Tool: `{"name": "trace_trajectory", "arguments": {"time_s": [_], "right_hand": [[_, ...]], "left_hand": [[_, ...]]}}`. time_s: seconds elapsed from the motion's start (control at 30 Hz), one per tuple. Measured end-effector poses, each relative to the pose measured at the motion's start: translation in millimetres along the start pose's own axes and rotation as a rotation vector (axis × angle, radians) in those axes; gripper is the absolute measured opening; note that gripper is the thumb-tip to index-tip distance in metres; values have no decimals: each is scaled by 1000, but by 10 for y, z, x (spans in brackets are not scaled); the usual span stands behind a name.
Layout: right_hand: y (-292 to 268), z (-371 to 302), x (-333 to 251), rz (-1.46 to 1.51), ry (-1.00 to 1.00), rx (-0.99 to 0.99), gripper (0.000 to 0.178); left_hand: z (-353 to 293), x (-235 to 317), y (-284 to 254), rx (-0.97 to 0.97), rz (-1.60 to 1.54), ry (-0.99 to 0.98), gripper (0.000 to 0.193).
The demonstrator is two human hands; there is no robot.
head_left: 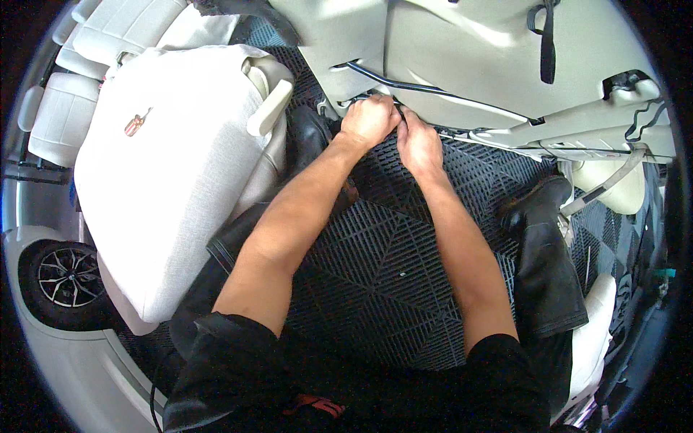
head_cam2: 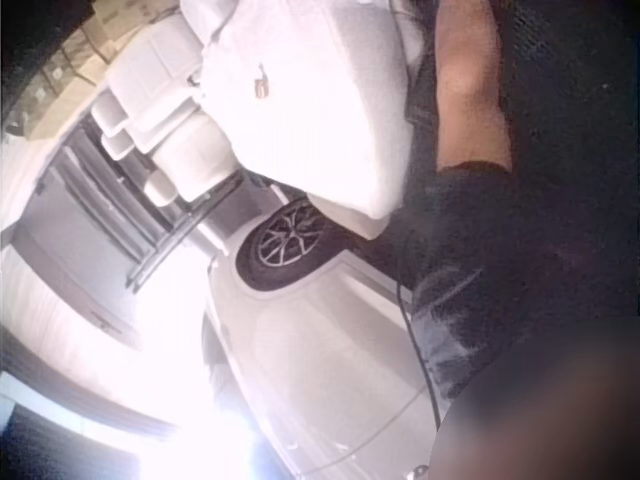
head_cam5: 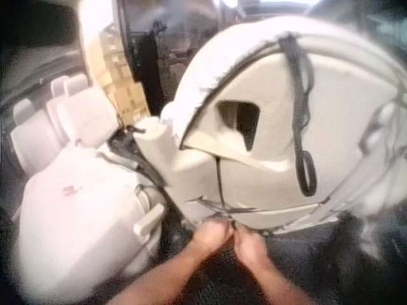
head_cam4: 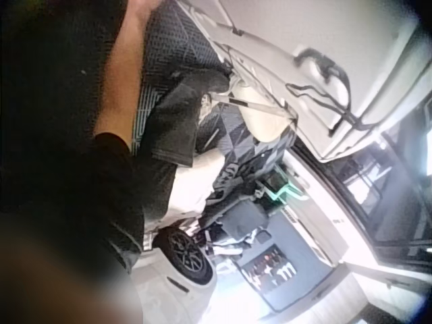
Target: The person is sitting on the floor of a car, working on the underside of the front passenger seat. They are manipulating wires and a small black plastic component near the seat's mounting mechanism, likely performing a repair or adjustment.
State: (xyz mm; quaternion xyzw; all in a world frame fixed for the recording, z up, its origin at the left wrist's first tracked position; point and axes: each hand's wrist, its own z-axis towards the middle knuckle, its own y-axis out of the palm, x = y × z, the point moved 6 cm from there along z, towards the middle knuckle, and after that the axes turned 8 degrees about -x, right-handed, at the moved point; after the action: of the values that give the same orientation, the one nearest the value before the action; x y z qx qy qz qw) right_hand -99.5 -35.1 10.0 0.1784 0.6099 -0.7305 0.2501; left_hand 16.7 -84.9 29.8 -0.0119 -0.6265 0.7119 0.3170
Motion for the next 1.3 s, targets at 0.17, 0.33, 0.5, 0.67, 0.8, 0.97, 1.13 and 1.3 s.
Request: {"name": "trace_trajectory", "arguments": {"time_s": [0.17,0.33,0.5,0.67,0.8,0.97,1.13,1.3], "right_hand": [[-6,-15,59,74,-100,83,27],[-2,-62,74,102,-54,105,25],[-62,-56,53,64,-89,105,24],[-74,-39,34,83,-107,89,23],[-83,-45,28,85,-113,92,22],[-94,-44,67,60,-109,98,22],[-114,-35,-13,32,-142,89,22],[-112,-58,35,25,-144,113,21]], "left_hand": [[-19,-96,-165,-116,109,100,18],[-85,36,-331,-79,6,195,25],[-9,134,-262,-327,198,323,25],[42,105,-240,-367,241,441,22],[81,85,-194,-379,252,471,19],[93,228,-257,-415,308,396,20],[121,251,-288,-351,347,397,24],[145,197,-263,-249,295,325,22]]}}
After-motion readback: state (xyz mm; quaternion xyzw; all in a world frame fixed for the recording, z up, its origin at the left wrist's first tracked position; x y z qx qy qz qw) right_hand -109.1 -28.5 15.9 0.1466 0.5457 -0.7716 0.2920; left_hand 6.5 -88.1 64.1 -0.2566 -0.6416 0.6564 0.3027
